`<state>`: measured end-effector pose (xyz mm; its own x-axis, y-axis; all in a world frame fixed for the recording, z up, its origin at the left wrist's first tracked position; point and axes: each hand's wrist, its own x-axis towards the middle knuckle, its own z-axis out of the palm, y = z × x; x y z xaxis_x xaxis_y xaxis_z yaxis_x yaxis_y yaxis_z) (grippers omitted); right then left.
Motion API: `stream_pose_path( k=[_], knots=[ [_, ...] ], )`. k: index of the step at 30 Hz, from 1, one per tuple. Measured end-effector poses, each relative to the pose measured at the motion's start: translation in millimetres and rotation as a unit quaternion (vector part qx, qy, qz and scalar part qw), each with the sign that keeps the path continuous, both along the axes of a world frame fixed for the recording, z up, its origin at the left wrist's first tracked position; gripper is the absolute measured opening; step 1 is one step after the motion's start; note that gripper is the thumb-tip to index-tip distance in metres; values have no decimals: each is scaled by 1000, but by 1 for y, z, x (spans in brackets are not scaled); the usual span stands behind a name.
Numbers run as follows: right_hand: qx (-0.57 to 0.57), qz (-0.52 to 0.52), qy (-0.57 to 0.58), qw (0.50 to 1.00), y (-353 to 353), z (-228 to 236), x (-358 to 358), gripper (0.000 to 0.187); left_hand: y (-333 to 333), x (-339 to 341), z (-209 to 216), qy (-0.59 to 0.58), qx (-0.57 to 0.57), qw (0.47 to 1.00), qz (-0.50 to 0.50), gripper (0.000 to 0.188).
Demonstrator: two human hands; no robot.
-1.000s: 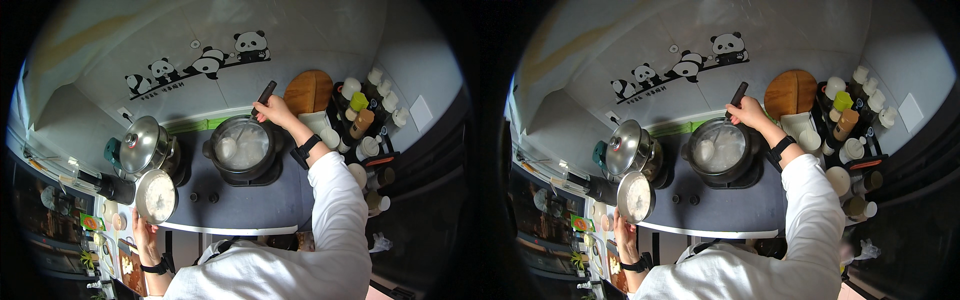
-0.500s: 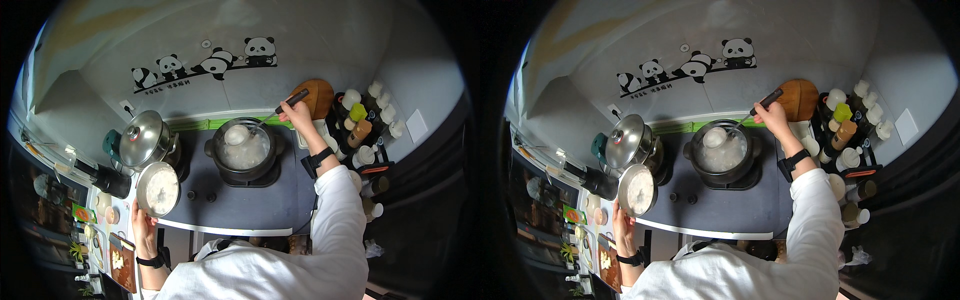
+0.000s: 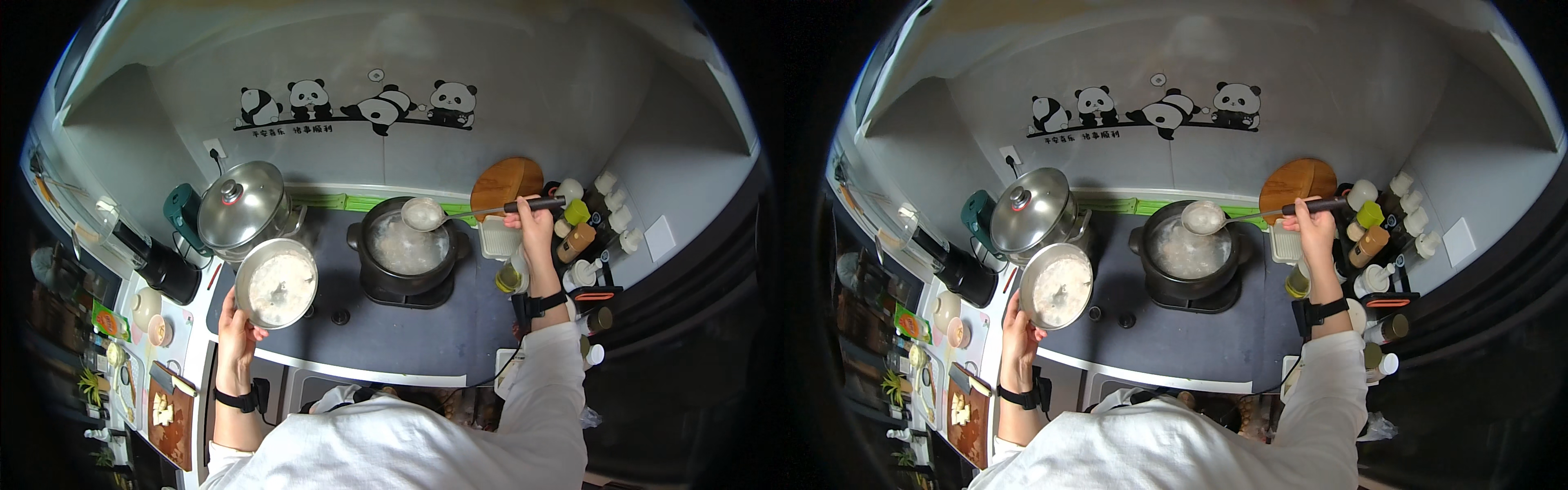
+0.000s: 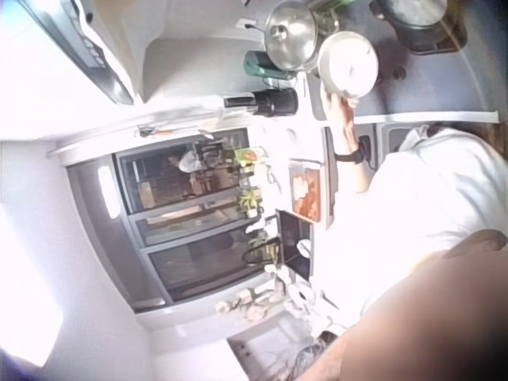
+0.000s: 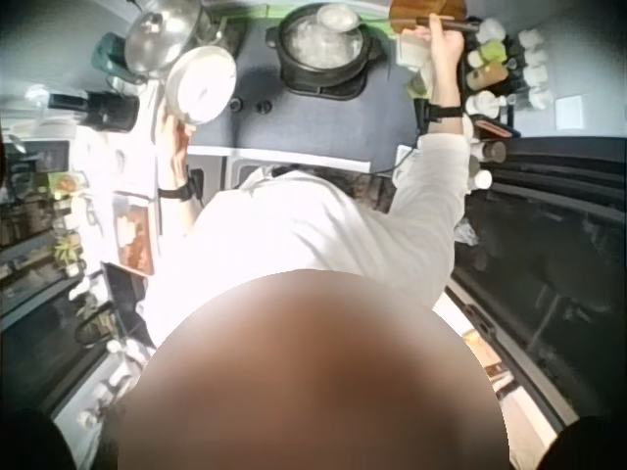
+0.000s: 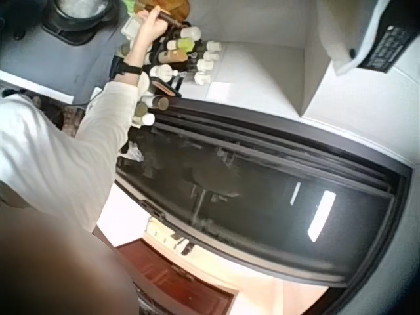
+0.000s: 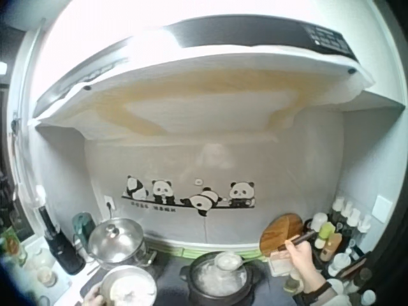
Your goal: The person uses a ladle to transfer dumplings from a pot of boiling water into a metal bowl. The person then carries the bowl to the sink, rinses the dumplings under running water, and returns the bowl to the counter.
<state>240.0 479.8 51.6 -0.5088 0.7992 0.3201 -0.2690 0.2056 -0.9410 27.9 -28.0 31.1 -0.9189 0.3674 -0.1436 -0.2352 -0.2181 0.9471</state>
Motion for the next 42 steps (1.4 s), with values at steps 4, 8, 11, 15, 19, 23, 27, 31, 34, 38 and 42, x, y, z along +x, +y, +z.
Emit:
stream_pose_path(
  k=[4,8,11,15,19,23,27,31,34,38,42],
  knots=[
    [6,-33,6,999,-24,12,11,15,-2,-11,-6,-12,-1,1000,-29,57],
    [9,-76,0,997,-55,13,19,17,-5,-23,-13,-18,18,997,-67,56],
    [-12,-111,-4,994,-81,4,22,18,-9,-30,-16,-24,25,994,-100,54],
    [-26,-138,9,990,-114,-11,22,19,-16,-40,-16,-19,24,991,-131,54],
    [-26,-178,-16,983,-144,-24,18,22,-23,-52,-19,-21,18,987,-156,53],
    [-18,-211,-11,977,-176,-32,10,25,-29,-62,-25,-25,43,982,-180,55],
    [-22,-232,13,972,-206,-39,-3,21,-35,-69,-29,-36,54,979,-193,55],
    [9,-248,6,969,-232,-45,-15,23,-41,-72,-31,-39,45,979,-195,51],
    [14,-265,4,964,-246,-48,-23,20,-45,-75,-31,-42,51,978,-198,52],
    [24,-272,12,962,-258,-40,-28,19,-51,-79,-34,-48,57,976,-206,53],
    [55,-275,16,960,-270,-20,-28,17,-55,-86,-39,-59,79,969,-225,60]
  ],
)
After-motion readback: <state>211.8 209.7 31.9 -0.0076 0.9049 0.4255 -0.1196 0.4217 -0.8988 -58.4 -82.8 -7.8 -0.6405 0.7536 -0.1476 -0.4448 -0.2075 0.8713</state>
